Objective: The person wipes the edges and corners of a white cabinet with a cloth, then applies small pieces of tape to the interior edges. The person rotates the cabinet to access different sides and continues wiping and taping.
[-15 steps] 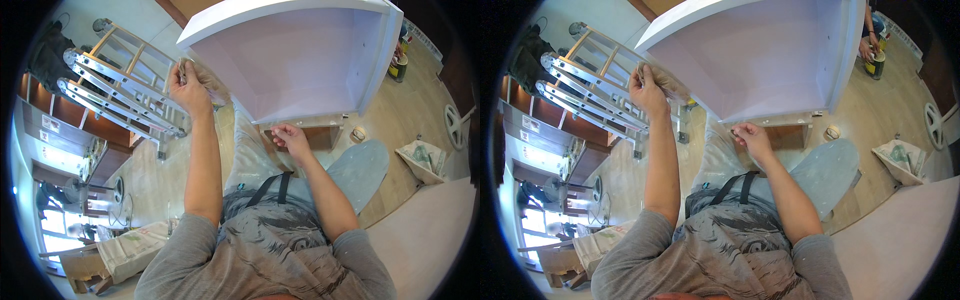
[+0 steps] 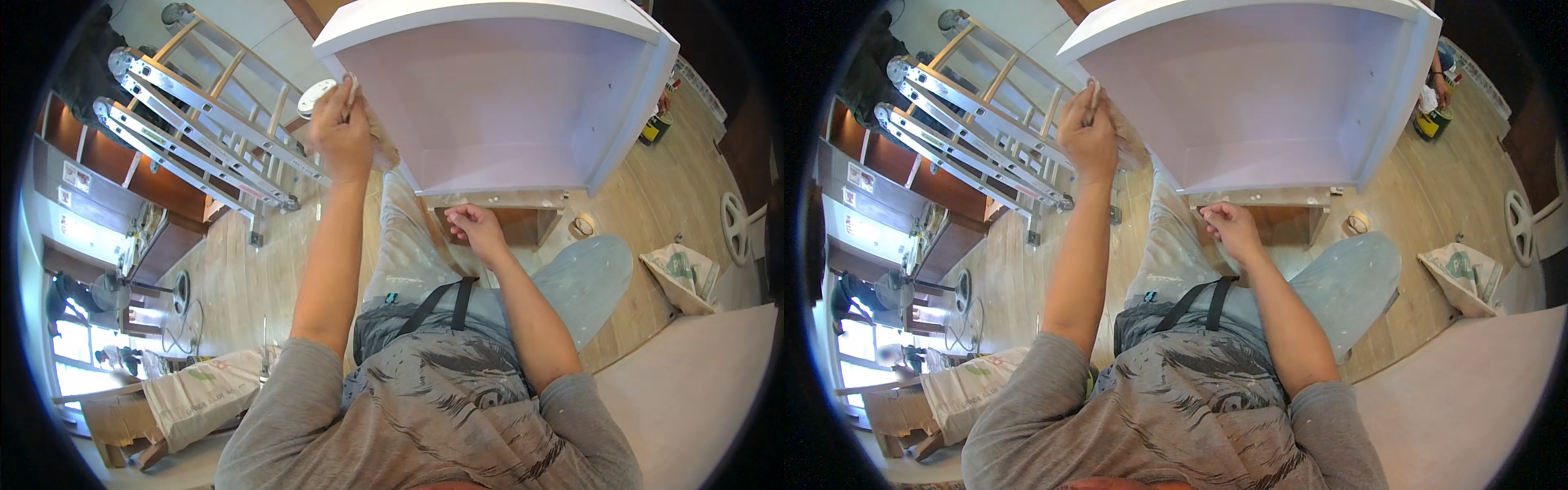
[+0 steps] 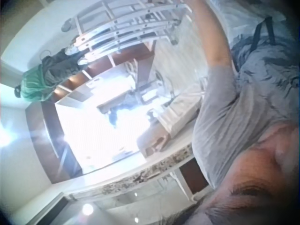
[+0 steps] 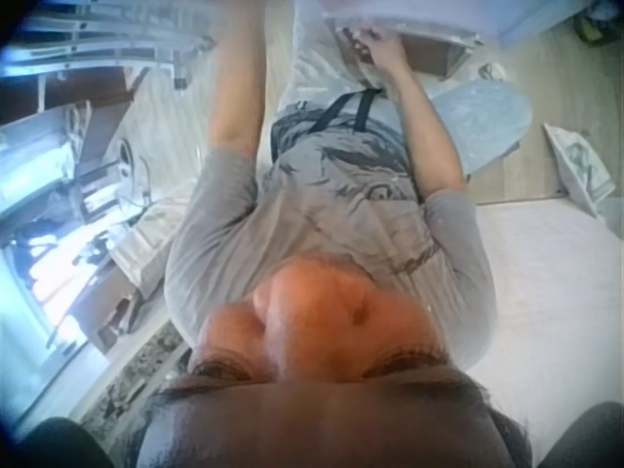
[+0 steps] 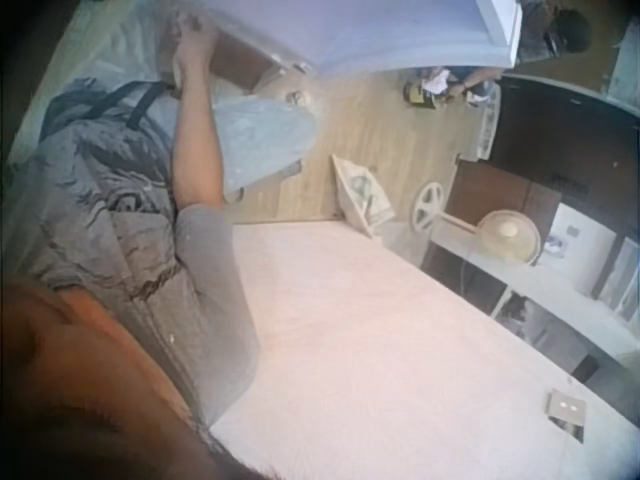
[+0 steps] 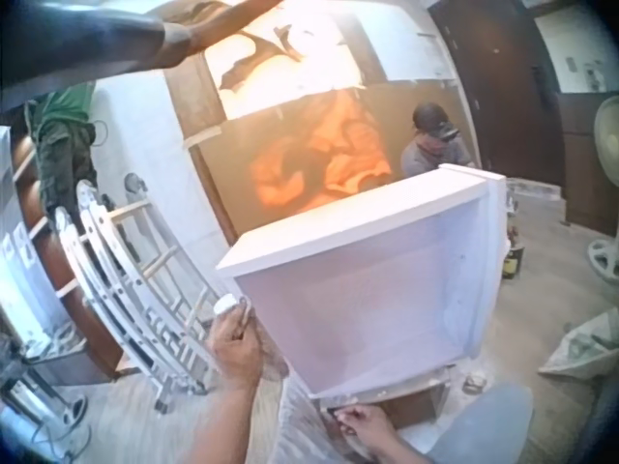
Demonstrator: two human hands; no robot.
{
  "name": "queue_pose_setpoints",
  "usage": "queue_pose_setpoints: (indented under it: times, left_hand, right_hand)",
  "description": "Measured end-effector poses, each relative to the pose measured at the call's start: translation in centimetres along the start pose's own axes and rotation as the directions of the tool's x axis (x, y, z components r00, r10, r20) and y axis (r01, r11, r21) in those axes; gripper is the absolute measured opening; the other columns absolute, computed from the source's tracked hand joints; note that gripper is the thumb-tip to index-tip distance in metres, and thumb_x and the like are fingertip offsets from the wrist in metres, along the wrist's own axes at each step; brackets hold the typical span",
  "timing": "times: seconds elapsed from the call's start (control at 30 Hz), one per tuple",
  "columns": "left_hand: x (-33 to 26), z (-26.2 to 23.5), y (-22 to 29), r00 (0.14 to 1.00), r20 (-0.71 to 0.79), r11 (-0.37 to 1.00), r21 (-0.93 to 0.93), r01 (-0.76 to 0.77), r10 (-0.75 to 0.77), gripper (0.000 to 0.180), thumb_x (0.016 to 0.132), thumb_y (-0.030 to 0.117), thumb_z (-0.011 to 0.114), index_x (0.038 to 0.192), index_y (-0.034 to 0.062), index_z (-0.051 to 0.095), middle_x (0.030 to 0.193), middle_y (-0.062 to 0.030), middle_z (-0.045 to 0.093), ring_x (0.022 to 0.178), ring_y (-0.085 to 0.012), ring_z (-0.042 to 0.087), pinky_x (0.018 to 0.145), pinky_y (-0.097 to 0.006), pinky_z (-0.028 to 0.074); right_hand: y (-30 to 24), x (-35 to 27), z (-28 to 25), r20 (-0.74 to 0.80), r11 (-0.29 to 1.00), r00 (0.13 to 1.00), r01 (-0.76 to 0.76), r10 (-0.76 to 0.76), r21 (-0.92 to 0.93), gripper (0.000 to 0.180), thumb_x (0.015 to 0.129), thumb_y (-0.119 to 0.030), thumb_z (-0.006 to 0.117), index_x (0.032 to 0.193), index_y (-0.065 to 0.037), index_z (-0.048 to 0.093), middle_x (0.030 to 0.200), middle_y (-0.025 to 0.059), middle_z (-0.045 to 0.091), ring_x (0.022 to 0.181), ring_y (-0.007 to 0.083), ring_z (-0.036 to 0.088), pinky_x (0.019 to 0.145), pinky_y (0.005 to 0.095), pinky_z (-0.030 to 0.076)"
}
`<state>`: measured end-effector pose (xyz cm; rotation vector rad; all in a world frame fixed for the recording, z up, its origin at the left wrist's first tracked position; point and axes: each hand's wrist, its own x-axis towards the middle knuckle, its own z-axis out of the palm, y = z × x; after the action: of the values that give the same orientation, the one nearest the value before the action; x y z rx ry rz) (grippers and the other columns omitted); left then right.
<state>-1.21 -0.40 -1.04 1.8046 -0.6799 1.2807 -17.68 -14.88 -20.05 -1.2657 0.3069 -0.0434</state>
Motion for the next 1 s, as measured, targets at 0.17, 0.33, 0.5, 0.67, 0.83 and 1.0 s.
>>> queue_pose_setpoints:
  times: [0.17,0.33,0.5,0.67,0.83,1.0]
  left_hand:
    - [-4.8,-0.1,-0.5,0.96,0.086,0.957,-0.09,0.275,-0.267,0.027,0.086,0.004,0.078,0.113,0.0069,0.08,0.107,-0.0144,0.075,0.089,-0.0256,0.073,0.079,-0.035,0.056]
    - [-8.5,-1.0,-0.6,0.838,0.203,0.85,-0.047,0.525,-0.506,0.022,0.093,0.009,0.075,0.114,0.0044,0.079,0.098,-0.0093,0.074,0.074,-0.0162,0.062,0.072,-0.032,0.051]
    - [-6.9,-2.7,-3.4,0.837,0.122,0.835,-0.084,0.544,-0.534,0.023,0.097,0.018,0.074,0.114,0.0022,0.077,0.096,-0.0086,0.074,0.081,-0.0137,0.063,0.076,-0.03,0.05]
    - [-1.0,-2.1,-1.7,0.825,0.224,0.743,-0.36,0.564,-0.518,0.023,0.099,0.02,0.073,0.113,0.0025,0.076,0.097,-0.0051,0.073,0.087,-0.0116,0.063,0.08,-0.029,0.05]
    - [0.2,-3.1,-1.2,0.847,0.319,0.807,-0.291,0.515,-0.425,0.02,0.098,0.018,0.072,0.111,0.0032,0.076,0.096,-0.002,0.072,0.088,-0.0108,0.063,0.083,-0.028,0.051]
    - [4.0,-4.5,2.3,0.941,0.195,0.89,-0.316,0.328,-0.277,0.019,0.097,0.018,0.072,0.107,0.003,0.076,0.091,-0.0054,0.072,0.085,-0.0138,0.065,0.078,-0.031,0.051]
  right_hand:
    - [-5.3,-0.2,-1.2,0.003,0.858,0.944,0.301,-0.33,-0.415,0.023,0.099,-0.021,0.071,0.108,0.0,0.075,0.088,0.001,0.069,0.08,0.0107,0.06,0.074,0.0279,0.05]
    - [-27.3,-1.8,-2.0,-0.097,0.426,0.477,0.651,-0.873,-0.628,0.023,0.097,-0.024,0.072,0.106,-0.003,0.077,0.082,0.0021,0.068,0.08,0.0113,0.062,0.075,0.0288,0.051]
    - [-42.4,3.1,-1.2,0.105,0.16,0.312,0.715,-0.944,-0.68,0.026,0.091,-0.023,0.071,0.097,0.003,0.073,0.077,0.0137,0.07,0.068,0.0192,0.063,0.065,0.0371,0.051]
    - [-42.1,9.8,-7.5,0.181,0.081,0.557,0.413,-0.81,-0.907,0.023,0.089,-0.022,0.07,0.094,-0.001,0.077,0.078,0.016,0.073,0.071,0.021,0.067,0.068,0.038,0.053]
    - [-40.5,8.9,-6.4,0.144,0.118,0.658,0.337,-0.739,-0.934,0.022,0.085,-0.023,0.071,0.096,-0.006,0.08,0.086,0.0181,0.077,0.081,0.0283,0.075,0.075,0.0403,0.057]
    - [-40.6,8.5,-6.3,0.177,0.058,0.632,0.333,-0.755,-0.941,0.022,0.084,-0.024,0.072,0.095,-0.007,0.081,0.09,0.0184,0.078,0.086,0.031,0.076,0.079,0.0411,0.058]
